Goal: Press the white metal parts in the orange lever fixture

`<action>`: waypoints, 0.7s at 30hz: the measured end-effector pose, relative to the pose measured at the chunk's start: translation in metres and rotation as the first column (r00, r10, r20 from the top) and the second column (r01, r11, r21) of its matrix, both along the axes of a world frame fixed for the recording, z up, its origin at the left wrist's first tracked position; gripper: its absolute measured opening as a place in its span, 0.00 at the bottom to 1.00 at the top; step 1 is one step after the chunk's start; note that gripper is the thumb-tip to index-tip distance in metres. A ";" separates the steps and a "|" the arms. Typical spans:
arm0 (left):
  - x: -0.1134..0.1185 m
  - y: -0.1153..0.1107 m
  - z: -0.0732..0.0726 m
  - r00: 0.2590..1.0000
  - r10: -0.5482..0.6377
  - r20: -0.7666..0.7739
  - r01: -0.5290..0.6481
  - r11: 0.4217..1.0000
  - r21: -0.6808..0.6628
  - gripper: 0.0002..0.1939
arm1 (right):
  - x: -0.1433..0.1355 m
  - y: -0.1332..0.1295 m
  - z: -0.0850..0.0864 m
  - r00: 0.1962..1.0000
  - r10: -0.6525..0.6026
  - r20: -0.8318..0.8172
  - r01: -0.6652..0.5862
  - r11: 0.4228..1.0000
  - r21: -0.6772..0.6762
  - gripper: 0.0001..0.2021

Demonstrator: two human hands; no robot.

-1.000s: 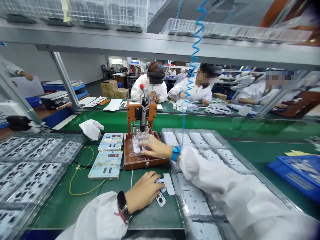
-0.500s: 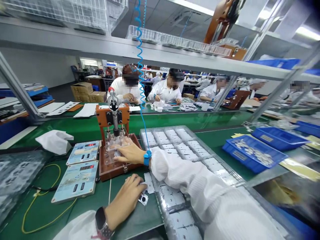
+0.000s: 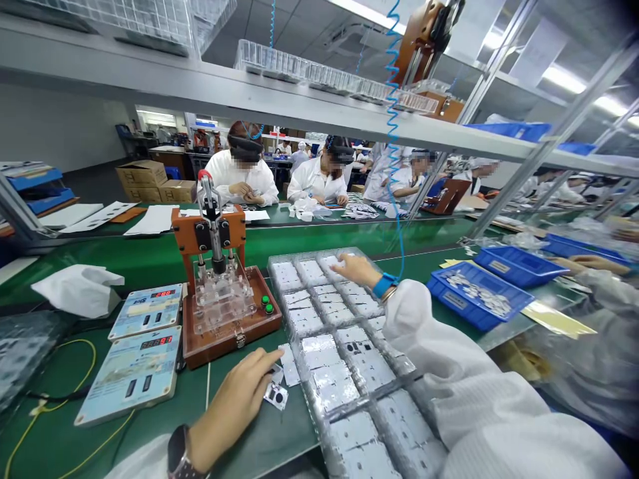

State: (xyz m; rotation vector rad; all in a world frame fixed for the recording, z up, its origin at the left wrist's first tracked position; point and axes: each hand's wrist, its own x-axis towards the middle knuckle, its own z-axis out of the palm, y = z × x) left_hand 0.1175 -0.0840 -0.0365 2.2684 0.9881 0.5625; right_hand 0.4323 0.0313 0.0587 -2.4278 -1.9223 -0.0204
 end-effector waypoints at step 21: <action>-0.048 -0.007 -0.009 0.829 0.409 0.382 -0.157 0.825 -0.543 0.23 | -0.114 0.062 -0.015 0.987 0.163 0.010 -0.161 0.980 -0.120 0.32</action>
